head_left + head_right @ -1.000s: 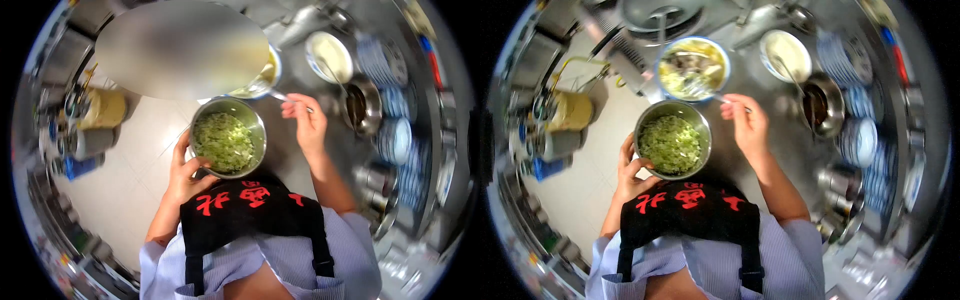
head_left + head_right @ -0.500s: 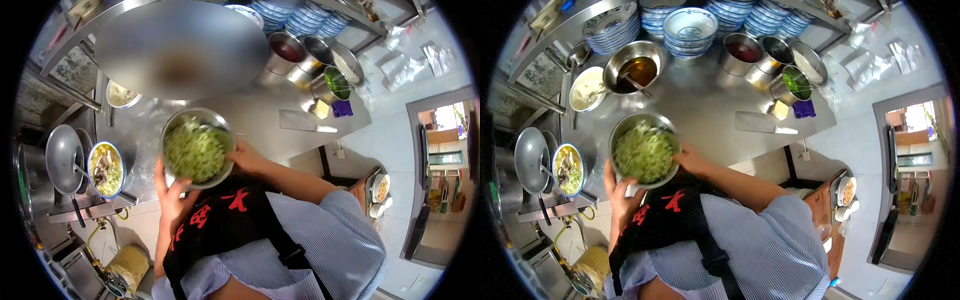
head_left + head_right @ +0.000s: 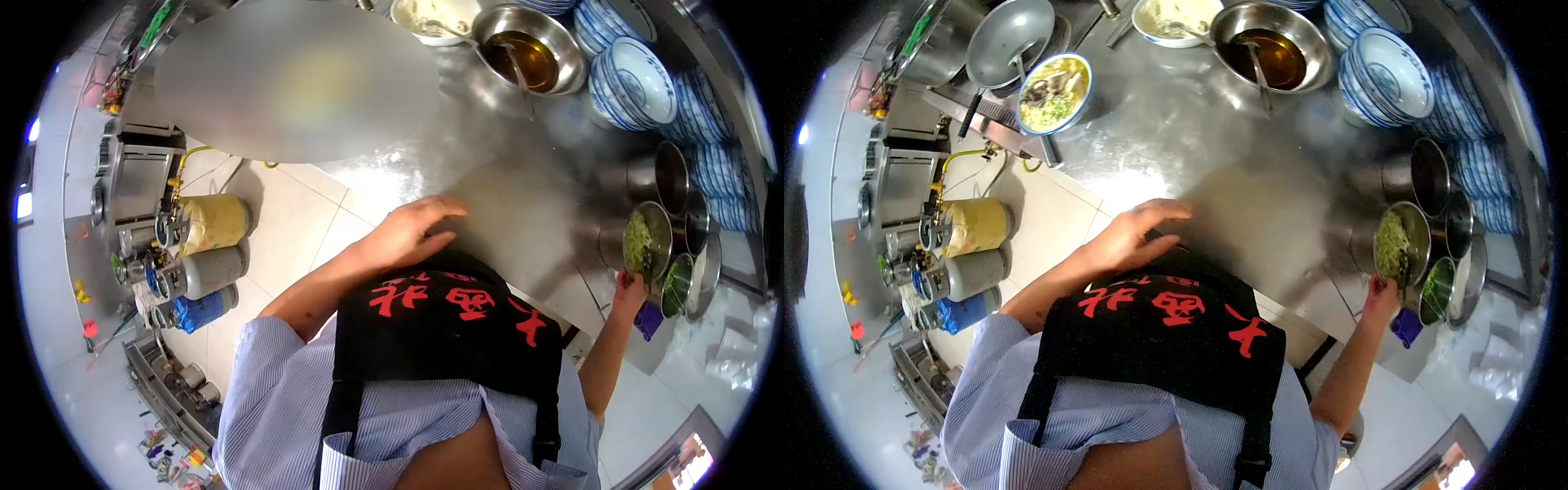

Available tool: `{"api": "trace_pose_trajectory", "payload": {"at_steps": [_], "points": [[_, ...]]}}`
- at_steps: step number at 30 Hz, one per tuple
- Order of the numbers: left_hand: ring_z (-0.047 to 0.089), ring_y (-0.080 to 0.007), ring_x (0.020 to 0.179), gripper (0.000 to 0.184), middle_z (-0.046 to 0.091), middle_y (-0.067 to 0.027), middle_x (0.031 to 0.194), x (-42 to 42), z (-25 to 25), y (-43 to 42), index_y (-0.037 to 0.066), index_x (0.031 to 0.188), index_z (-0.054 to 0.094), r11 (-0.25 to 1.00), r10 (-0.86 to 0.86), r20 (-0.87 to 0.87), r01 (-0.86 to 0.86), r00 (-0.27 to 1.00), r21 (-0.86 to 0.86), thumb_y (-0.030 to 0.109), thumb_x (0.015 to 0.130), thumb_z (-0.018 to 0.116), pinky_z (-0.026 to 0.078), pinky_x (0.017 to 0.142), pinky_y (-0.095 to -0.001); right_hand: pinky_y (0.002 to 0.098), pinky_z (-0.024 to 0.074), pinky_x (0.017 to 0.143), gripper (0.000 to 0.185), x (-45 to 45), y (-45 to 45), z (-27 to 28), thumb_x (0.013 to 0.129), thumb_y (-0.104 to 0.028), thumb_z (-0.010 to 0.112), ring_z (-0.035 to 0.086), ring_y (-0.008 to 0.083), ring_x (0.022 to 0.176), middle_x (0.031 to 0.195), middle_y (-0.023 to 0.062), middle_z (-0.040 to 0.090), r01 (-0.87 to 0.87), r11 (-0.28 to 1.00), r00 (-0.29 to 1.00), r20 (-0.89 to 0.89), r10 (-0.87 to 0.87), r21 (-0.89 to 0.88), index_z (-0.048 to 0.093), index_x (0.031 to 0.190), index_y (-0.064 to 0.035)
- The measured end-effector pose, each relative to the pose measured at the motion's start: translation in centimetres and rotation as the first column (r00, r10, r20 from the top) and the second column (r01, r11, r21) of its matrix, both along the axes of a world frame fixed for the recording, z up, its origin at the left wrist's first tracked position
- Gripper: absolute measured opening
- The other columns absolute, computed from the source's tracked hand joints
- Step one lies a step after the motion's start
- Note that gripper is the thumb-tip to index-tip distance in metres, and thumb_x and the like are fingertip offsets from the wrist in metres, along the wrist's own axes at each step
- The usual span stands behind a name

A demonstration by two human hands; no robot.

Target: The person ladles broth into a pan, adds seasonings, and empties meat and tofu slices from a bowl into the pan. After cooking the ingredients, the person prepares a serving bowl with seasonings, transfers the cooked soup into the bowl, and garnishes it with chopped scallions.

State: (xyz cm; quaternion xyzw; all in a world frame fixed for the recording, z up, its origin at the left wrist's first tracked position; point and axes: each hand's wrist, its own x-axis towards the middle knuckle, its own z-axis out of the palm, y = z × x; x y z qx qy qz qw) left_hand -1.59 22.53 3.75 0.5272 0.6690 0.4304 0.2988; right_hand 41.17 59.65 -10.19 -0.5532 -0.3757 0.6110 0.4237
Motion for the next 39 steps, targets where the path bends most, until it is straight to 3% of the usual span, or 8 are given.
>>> {"api": "trace_pose_trajectory", "payload": {"at_steps": [6,9,10,14,21,34,37,39], "points": [[0.061,-0.0164,0.084,0.03,0.06,-0.0097,0.101,-7.2,-0.8,-6.1,0.003,0.11,0.057,0.92,0.39,0.018,-0.39,0.921,0.029,-0.003,0.081,0.059,0.05,0.075,-0.0274,0.036,0.0487,0.087,0.044,-7.7,-7.7,1.6,0.09,-0.02,0.056,0.054,0.0271,0.108,0.121,0.017,0.051,0.222,0.948,0.975,0.019,-0.223,-0.227,0.045,0.126,0.0023],[0.06,-0.0128,0.078,0.019,0.063,-0.0066,0.094,-13.7,-1.8,-10.2,0.002,0.105,0.057,0.78,0.613,0.109,-0.621,0.783,0.078,-0.002,0.086,0.055,0.049,0.072,-0.025,0.0352,0.0447,0.094,0.041,-17.1,-15.5,-1.1,0.09,-0.019,0.057,0.051,0.0225,0.115,0.129,0.011,0.049,-0.465,0.871,0.884,0.029,0.467,0.16,0.05,0.127,-0.0042],[0.06,-0.0117,0.077,0.016,0.063,-0.0057,0.093,-15.8,-1.7,-11.4,0.001,0.103,0.057,0.735,0.654,0.153,-0.67,0.741,0.107,-0.002,0.088,0.053,0.049,0.071,-0.0245,0.0346,0.0442,0.094,0.035,-23.0,-17.8,-1.1,0.092,-0.022,0.053,0.052,0.0211,0.112,0.124,0.0106,0.053,-0.653,0.746,0.694,0.498,0.52,0.132,0.054,0.123,-0.0057],[0.058,-0.0105,0.077,0.011,0.063,-0.0065,0.095,-23.3,-1.3,-15.7,-0.001,0.101,0.057,0.688,0.679,0.196,-0.706,0.708,0.169,0.001,0.091,0.052,0.047,0.072,-0.0231,0.0382,0.0415,0.096,0.032,-43.9,-27.5,1.1,0.088,-0.006,0.043,0.052,0.0337,0.112,0.122,0.0169,0.053,-0.943,-0.048,0.268,0.838,0.475,0.329,0.054,0.118,-0.0035],[0.056,-0.0098,0.078,0.011,0.062,-0.0072,0.098,-29.8,-0.3,-20.9,0.0,0.101,0.057,0.694,0.675,0.15,-0.69,0.723,0.207,0.002,0.093,0.05,0.047,0.073,-0.0237,0.0393,0.043,0.095,0.037,-58.1,-31.9,-0.8,0.08,-0.009,0.049,0.05,0.03,0.114,0.122,0.0126,0.053,-0.897,-0.406,0.059,0.959,0.278,0.173,0.054,0.116,-0.0022],[0.055,-0.0114,0.074,0.012,0.063,-0.0102,0.095,-36.0,-6.2,-22.3,0.0,0.101,0.057,0.788,0.553,0.188,-0.583,0.812,0.199,0.005,0.093,0.049,0.046,0.069,-0.0246,0.0394,0.0485,0.074,0.012,-52.2,-32.5,-1.2,0.079,-0.013,0.052,0.056,0.0303,0.088,0.091,0.0131,0.057,-0.992,-0.087,0.076,0.987,0.14,0.089,0.059,0.086,-0.0071],[0.057,-0.0121,0.077,0.013,0.064,-0.0079,0.095,-37.0,-7.0,-22.9,0.002,0.102,0.059,0.761,0.626,0.139,-0.64,0.768,0.108,0.008,0.093,0.052,0.047,0.069,-0.0245,0.0448,0.0453,0.077,0.021,-50.9,-32.5,-1.1,0.086,-0.017,0.048,0.055,0.0371,0.086,0.096,0.0186,0.059,-0.927,0.242,0.366,0.837,0.407,0.288,0.06,0.093,-0.0021],[0.06,-0.0132,0.082,0.014,0.063,-0.0067,0.098,-38.9,-9.1,-23.7,0.001,0.103,0.059,0.792,0.587,0.198,-0.608,0.785,0.064,0.009,0.092,0.054,0.049,0.071,-0.0251,0.0381,0.0466,0.079,0.024,-53.8,-32.8,4.1,0.089,-0.022,0.051,0.059,0.0291,0.09,0.088,0.0163,0.063,-0.737,0.67,0.438,0.688,0.578,-0.093,0.066,0.092,-0.003]]}}
